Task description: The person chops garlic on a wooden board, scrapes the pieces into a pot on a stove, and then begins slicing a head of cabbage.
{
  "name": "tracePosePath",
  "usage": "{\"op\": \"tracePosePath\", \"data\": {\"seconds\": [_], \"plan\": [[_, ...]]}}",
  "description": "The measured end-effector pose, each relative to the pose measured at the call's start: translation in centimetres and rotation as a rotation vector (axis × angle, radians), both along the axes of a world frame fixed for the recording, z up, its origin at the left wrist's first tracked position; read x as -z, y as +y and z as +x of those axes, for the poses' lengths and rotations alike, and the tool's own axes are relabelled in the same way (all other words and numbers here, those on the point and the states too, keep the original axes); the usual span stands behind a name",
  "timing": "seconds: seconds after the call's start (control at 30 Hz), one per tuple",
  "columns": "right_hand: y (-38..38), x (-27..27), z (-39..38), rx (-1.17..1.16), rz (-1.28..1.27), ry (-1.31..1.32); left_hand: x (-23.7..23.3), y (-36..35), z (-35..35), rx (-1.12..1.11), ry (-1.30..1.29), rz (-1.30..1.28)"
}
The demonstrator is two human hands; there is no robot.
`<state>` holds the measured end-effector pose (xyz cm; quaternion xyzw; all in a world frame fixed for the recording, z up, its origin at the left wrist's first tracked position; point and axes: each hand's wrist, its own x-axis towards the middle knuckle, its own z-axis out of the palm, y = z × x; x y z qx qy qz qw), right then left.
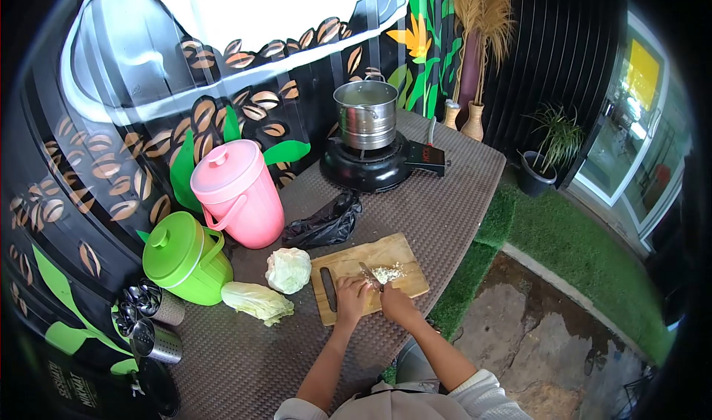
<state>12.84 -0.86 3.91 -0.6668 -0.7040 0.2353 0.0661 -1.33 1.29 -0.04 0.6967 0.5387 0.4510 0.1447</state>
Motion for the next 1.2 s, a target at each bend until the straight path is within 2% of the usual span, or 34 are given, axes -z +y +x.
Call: {"op": "tracePosePath", "data": {"seconds": [0.03,0.1,0.2,0.33,0.43,0.6,0.83,0.93,1.03,1.2], "plan": [[-0.7,-0.1,-0.5,0.000,-0.004,0.001,-0.1,-0.2,0.0,0.000,0.001,-0.004],[-2.5,0.0,-1.9,0.157,0.069,0.011,-0.4,-0.3,0.0,0.008,0.000,-0.039],[-3.1,1.6,-2.5,0.204,0.057,0.053,-0.2,-0.2,-0.1,0.034,0.026,-0.007],[-1.3,1.4,-1.4,0.143,0.099,0.062,-0.3,-0.5,0.1,0.040,0.046,0.042],[-1.4,-0.1,-0.9,0.078,0.015,0.087,0.1,-0.1,-0.1,0.036,-0.010,0.008],[-2.9,1.9,-2.4,0.221,0.017,0.088,0.0,0.2,-0.4,0.024,-0.022,-0.010],[-1.4,0.9,-1.0,0.091,0.016,0.184,0.0,0.1,-0.4,0.028,-0.078,-0.003],[-2.7,1.2,-1.9,0.137,0.110,0.116,0.2,0.2,-0.4,0.014,-0.090,-0.015],[-2.8,1.1,-2.6,0.209,-0.004,0.122,0.5,0.3,-0.5,0.032,-0.042,0.002],[-1.4,0.7,-1.5,0.079,-0.024,0.135,0.1,0.1,-0.3,0.018,-0.055,0.006]]}}
